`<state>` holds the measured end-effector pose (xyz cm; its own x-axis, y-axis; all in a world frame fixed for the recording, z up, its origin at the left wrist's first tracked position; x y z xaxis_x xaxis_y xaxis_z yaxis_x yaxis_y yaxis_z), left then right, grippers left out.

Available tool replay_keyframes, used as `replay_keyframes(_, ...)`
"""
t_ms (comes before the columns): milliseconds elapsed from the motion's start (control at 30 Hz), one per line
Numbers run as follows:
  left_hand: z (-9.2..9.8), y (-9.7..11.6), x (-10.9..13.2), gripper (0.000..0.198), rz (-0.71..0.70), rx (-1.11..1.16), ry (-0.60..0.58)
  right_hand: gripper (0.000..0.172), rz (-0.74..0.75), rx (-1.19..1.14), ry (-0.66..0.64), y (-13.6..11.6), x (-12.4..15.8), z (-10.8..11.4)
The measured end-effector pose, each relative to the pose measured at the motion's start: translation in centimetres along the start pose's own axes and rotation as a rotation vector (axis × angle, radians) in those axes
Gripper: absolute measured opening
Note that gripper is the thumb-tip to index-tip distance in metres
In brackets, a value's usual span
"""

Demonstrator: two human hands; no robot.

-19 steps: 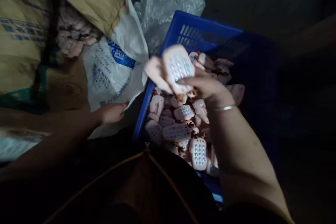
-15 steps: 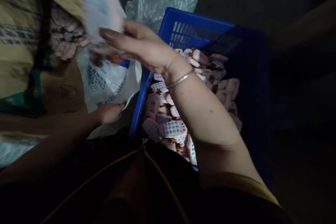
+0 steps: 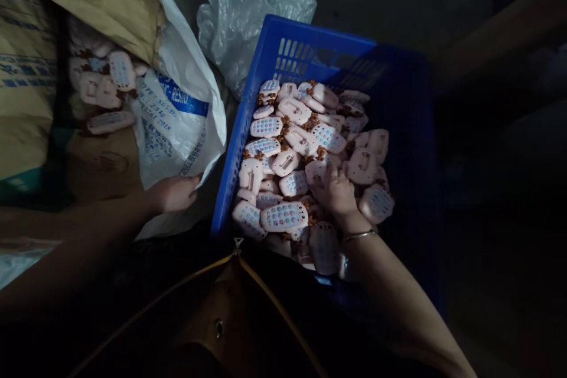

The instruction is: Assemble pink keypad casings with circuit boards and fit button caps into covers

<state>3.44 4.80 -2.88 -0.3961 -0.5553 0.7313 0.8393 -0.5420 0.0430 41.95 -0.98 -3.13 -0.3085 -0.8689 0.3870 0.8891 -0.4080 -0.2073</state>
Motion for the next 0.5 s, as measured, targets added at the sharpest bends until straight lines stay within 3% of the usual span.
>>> replay_keyframes(67,0.0,0.1,-0.2,0.056,-0.008,0.002,-0.001,0.056,0.020,-0.112,0.046,-1.1,-1.0,0.8)
replay_keyframes(167,-0.2,0.0,-0.5,0.060,-0.011,0.008,-0.008,0.042,0.040,-0.167,-0.015,-3.3,-5.4,2.1)
replay_keyframes(267,-0.4,-0.2,-0.4,0.062,0.001,0.013,-0.017,0.047,0.079,-0.061,-0.128,-6.2,-10.5,2.3)
replay_keyframes(333,-0.4,-0.3,-0.3,0.062,-0.004,0.021,-0.008,0.063,0.119,0.016,-0.165,-7.7,-12.4,1.7)
replay_keyframes(400,-0.6,-0.5,-0.1,0.062,-0.017,0.035,0.005,0.077,0.179,0.046,-0.116,-8.5,-12.8,1.1)
replay_keyframes(500,-0.9,-0.8,-0.3,0.062,-0.020,0.051,0.011,0.076,0.245,-0.044,0.005,-8.0,-11.2,0.3)
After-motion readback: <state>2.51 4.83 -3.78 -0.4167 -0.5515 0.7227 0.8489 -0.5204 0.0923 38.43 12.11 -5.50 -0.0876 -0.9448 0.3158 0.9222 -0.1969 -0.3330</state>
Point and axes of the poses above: each hand's wrist, its own x-axis away from the middle knuckle, its own z-axis out of the back of the hand, y = z × x, the point moved 7 cm from there along -x, towards the middle knuckle, and after that the axes turned 8 degrees about -x, right-handed, at the moved point
